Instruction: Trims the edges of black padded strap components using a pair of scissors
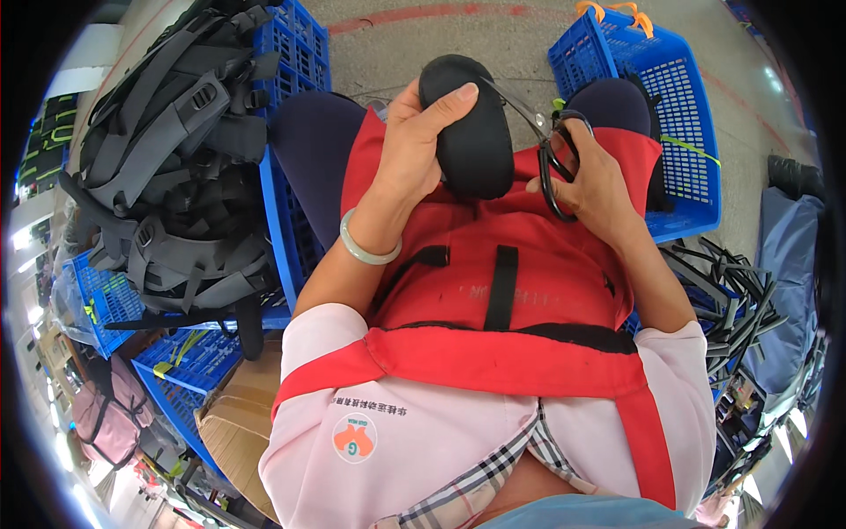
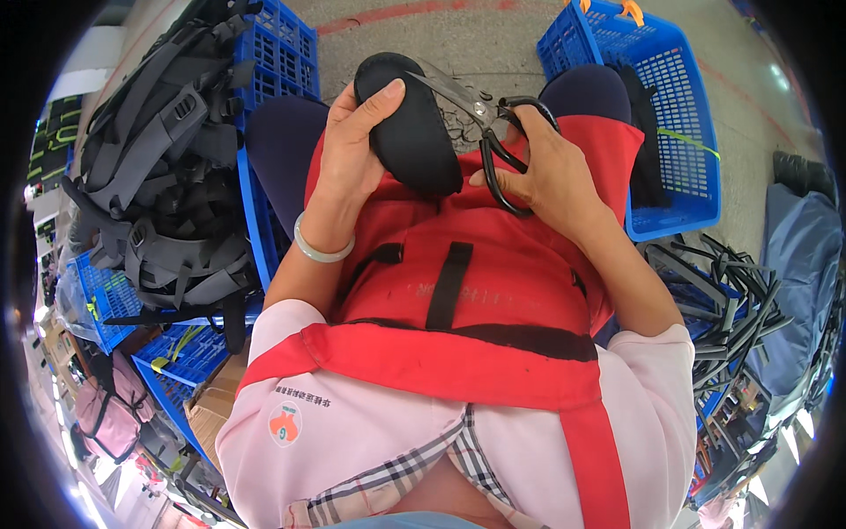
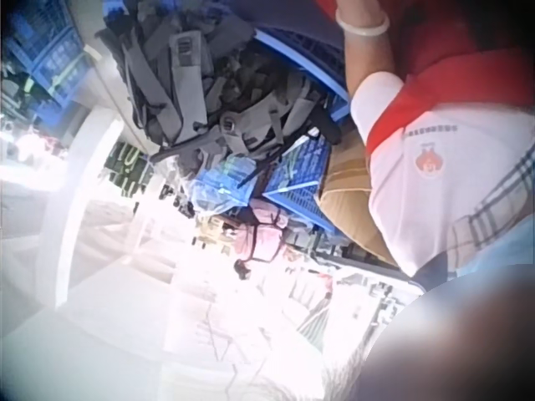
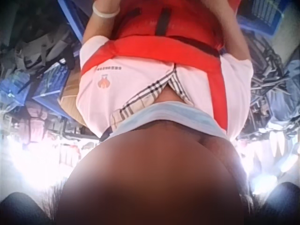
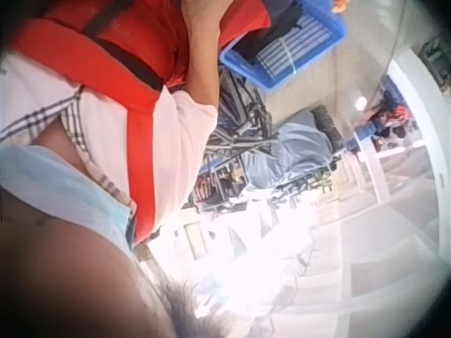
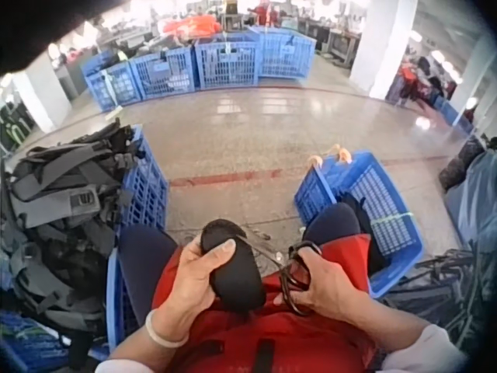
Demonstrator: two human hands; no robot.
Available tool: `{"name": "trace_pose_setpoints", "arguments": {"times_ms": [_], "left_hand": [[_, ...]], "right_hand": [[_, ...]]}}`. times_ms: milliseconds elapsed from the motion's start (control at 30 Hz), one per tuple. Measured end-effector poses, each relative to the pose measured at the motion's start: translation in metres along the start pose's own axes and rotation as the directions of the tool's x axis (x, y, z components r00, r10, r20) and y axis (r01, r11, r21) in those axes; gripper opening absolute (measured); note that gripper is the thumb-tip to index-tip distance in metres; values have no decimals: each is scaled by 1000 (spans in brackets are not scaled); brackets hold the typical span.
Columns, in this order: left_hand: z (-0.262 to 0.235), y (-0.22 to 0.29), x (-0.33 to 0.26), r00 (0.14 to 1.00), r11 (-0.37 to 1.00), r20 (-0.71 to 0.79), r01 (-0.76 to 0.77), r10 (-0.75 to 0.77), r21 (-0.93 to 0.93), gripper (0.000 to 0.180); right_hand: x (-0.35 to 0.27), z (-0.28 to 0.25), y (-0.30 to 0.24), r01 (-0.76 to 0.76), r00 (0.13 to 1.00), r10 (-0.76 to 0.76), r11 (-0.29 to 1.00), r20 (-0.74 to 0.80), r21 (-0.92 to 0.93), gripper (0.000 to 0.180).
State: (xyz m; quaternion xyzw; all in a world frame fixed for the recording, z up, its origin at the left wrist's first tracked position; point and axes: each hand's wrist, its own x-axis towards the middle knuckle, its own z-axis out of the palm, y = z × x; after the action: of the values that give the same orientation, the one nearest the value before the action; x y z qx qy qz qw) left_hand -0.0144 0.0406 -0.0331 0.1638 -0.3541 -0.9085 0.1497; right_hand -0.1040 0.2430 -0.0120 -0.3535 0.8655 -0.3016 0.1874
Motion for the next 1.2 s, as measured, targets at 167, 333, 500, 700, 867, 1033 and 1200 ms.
{"name": "trace_pose_setpoints", "arguments": {"times_ms": [167,333,500,700,867,1033,1200], "left_hand": [[4,-8,-5,998,998,56,-15,12,54,17],[3,-4,-8,997,996,77,-2,-5,92,19],[6,-4,-10,994,992,109,1,-15,123,20],[4,-2,-13,990,990,129,43,-61,135,21],[4,-2,-15,977,978,189,65,-103,197,21],[5,-2,-18,969,972,211,77,-125,223,21],[7,-4,-21,961,964,244,66,-131,258,22]], "right_hand": [[4,-4,-6,88,993,-94,992,-70,-86,76],[2,-19,-12,-53,992,55,998,117,-23,73],[-4,-22,-7,81,996,-79,996,42,-35,66],[-3,-31,-12,-101,977,101,995,187,-8,63],[-4,-43,-16,-48,982,59,997,177,-66,57],[-6,-52,-14,21,987,1,990,163,-138,53],[-3,-63,-14,64,978,-34,988,208,-140,53]]}}
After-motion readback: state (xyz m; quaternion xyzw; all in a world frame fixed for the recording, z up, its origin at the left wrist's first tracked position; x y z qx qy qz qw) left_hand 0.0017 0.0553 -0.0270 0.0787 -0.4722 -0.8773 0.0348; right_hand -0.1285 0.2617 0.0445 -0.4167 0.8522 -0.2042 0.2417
